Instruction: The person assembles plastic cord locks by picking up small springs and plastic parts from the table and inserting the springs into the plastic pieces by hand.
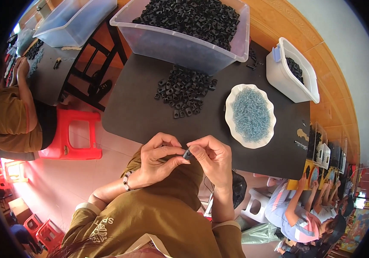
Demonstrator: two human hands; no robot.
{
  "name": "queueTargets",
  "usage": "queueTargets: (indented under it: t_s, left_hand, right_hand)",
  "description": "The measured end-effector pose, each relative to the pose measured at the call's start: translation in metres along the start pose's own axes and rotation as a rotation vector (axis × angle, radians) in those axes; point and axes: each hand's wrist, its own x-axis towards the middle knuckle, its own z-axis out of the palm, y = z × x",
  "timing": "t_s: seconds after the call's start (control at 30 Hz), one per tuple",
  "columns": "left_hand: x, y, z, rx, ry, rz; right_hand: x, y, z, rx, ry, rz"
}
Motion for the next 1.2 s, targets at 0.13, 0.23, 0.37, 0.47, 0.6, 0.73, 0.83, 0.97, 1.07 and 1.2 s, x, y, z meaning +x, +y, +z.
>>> queueTargets:
  t_s: [0.13, 0.23, 0.37, 0.47, 0.6, 0.73, 0.83, 0.97, 1.07, 1.2]
  left_hand:
    - [-0.001, 0.0, 0.001, -0.01, -0.005, -0.004]
    - [-0.001, 0.001, 0.001, -0.02, -0.021, -0.005]
    - [-0.001, 0.003, 0.0, -0.035, -0.043, -0.019]
    - [-0.001, 0.002, -0.001, -0.037, -0.048, -0.019]
    - [0.001, 0.003, 0.0, -0.051, -0.037, -0.018]
    - [0.001, 0.0, 0.001, -0.028, -0.026, -0.014]
    - [0.002, 0.001, 0.0, -0.006, -0.03, -0.011]
    - [0.002, 0.004, -0.003, 0.007, -0.035, -0.026]
    - [-0.001, 0.004, -0.004, 0.016, -0.04, -0.042]
    - [0.001, 0.007, -0.003, 0.019, -0.05, -0.034]
  right_hand:
    - [-0.001, -0.005, -0.001, -0.06, -0.006, -0.003]
    - [-0.001, -0.005, -0.002, -0.103, -0.018, -0.026]
    - [-0.001, -0.003, -0.004, -0.139, -0.036, -0.039]
    - [0.001, -0.002, -0.004, -0.121, -0.042, -0.016]
    - [0.003, -0.004, -0.002, -0.084, -0.038, -0.017]
    - [0.005, -0.002, -0.003, -0.076, -0.043, 0.01]
    - [0.01, -0.002, -0.012, -0.106, -0.033, 0.008]
    - [0.037, -0.021, -0.054, -0.392, 0.114, -0.082]
    - [0.089, -0.057, -0.113, -0.581, 0.56, -0.298]
    - [0.127, -0.095, -0.188, -0.882, 0.957, -0.551]
